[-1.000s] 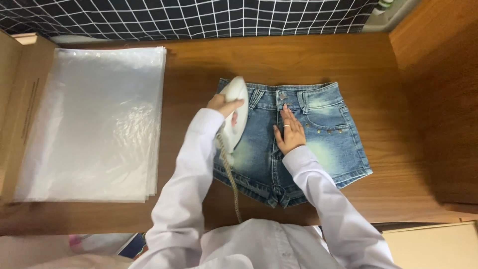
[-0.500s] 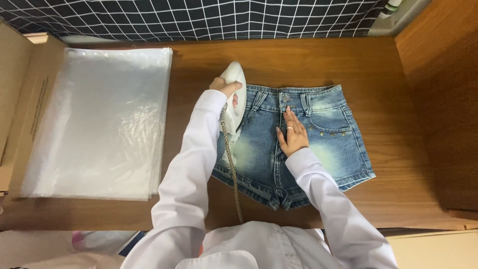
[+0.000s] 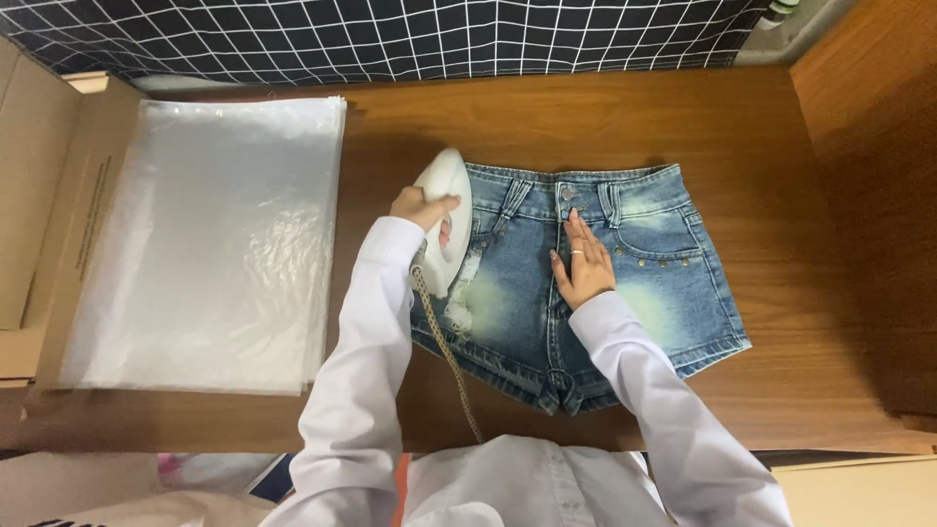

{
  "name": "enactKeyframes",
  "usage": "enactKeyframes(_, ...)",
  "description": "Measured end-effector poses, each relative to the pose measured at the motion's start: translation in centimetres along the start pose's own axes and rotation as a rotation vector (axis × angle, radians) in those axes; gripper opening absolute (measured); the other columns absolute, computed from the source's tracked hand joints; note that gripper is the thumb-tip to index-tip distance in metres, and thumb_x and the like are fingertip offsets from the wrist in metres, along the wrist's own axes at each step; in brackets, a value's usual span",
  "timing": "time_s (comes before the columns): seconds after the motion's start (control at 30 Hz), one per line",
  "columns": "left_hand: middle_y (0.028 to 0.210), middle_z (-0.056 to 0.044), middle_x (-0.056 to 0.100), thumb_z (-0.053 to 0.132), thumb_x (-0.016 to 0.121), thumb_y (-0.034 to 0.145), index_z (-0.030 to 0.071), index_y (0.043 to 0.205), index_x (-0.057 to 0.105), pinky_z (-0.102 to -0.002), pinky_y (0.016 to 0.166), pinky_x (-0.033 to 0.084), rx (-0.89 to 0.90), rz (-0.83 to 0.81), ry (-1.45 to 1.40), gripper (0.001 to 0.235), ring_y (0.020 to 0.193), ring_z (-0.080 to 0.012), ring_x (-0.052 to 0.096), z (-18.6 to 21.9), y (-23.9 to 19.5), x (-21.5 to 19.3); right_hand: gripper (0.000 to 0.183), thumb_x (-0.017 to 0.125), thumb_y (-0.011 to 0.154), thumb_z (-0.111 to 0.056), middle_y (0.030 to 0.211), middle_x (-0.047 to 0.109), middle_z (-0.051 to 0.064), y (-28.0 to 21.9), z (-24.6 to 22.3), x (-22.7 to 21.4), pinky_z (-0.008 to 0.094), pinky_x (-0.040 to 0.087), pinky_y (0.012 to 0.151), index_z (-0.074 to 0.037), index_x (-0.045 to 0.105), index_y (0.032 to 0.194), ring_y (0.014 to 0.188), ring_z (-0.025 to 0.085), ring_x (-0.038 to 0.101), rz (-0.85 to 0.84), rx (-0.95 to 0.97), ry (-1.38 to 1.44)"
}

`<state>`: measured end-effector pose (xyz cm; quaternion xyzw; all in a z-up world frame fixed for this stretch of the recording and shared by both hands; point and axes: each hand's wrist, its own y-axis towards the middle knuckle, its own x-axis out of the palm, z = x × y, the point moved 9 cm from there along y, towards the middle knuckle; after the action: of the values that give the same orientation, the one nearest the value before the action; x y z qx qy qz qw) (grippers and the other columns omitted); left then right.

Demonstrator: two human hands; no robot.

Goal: The person takes a pair of denim shorts from a clothing rack, lays them on a wooden table, and irons them with a white iron. The person smooths the fabric with their hands before and during ironing.

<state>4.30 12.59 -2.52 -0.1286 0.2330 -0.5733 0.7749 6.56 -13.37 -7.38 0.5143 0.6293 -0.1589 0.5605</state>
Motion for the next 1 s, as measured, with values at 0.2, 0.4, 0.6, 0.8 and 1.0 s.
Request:
enactKeyframes(0.2,0.056,-0.018,0.056,0.019,0.066,0.066,-0.011,0.091,0.053,-0.037,0.038,0.054,0.051,0.042,-0.114,0.041,0.041,-0.0234,0.058,1.9,3.4,-0.7,0.051,0.044,0.086,-0.036,0.139,0.033,0.004,0.0,0.0,0.1,0.037,0.027,0.101,-0.011,0.035,0.13,0.128,0.017,0.029,-0.007,0.017,-0.007)
enactKeyframes(0.4,0.059,-0.021,0.059,0.025,0.066,0.069,-0.009,0.089,0.055,-0.039,0.041,0.055,0.074,0.061,0.02,0.041,0.044,-0.027,0.062,4.5,-1.0,1.0,0.049,0.039,0.089,-0.036,0.141,0.029,0.004,0.1,-0.2,-0.1,0.039,0.026,0.101,-0.012,0.032,0.131,0.129,0.018,0.028,-0.061,0.06,-0.003)
enactKeyframes(0.6,0.057,-0.021,0.058,0.03,0.067,0.068,-0.01,0.087,0.055,-0.037,0.041,0.053,0.104,-0.093,-0.004,0.046,0.045,-0.0268,0.061,3.1,-5.4,7.8,0.044,0.028,0.094,-0.025,0.144,0.023,0.003,1.2,0.5,1.1,0.038,0.024,0.103,-0.012,0.025,0.136,0.13,0.016,0.024,-0.084,0.122,-0.072)
enactKeyframes(0.8,0.058,-0.018,0.059,0.035,0.069,0.065,-0.006,0.087,0.055,-0.035,0.041,0.054,0.058,-0.188,-0.061,0.049,0.045,-0.0256,0.061,1.5,-5.0,12.5,0.041,0.032,0.089,-0.006,0.136,0.036,0.01,1.9,3.6,2.5,0.04,0.028,0.101,-0.01,0.031,0.13,0.125,0.022,0.034,0.068,0.146,0.154)
enactKeyframes(1.0,0.053,-0.015,0.057,0.032,0.066,0.069,-0.003,0.083,0.057,-0.03,0.036,0.053,0.042,-0.162,-0.06,0.039,0.04,-0.0225,0.059,0.0,-4.8,12.2,0.038,0.043,0.086,-0.013,0.138,0.035,0.006,1.5,2.1,1.5,0.04,0.033,0.098,-0.011,0.039,0.124,0.125,0.02,0.035,0.132,0.067,0.048)
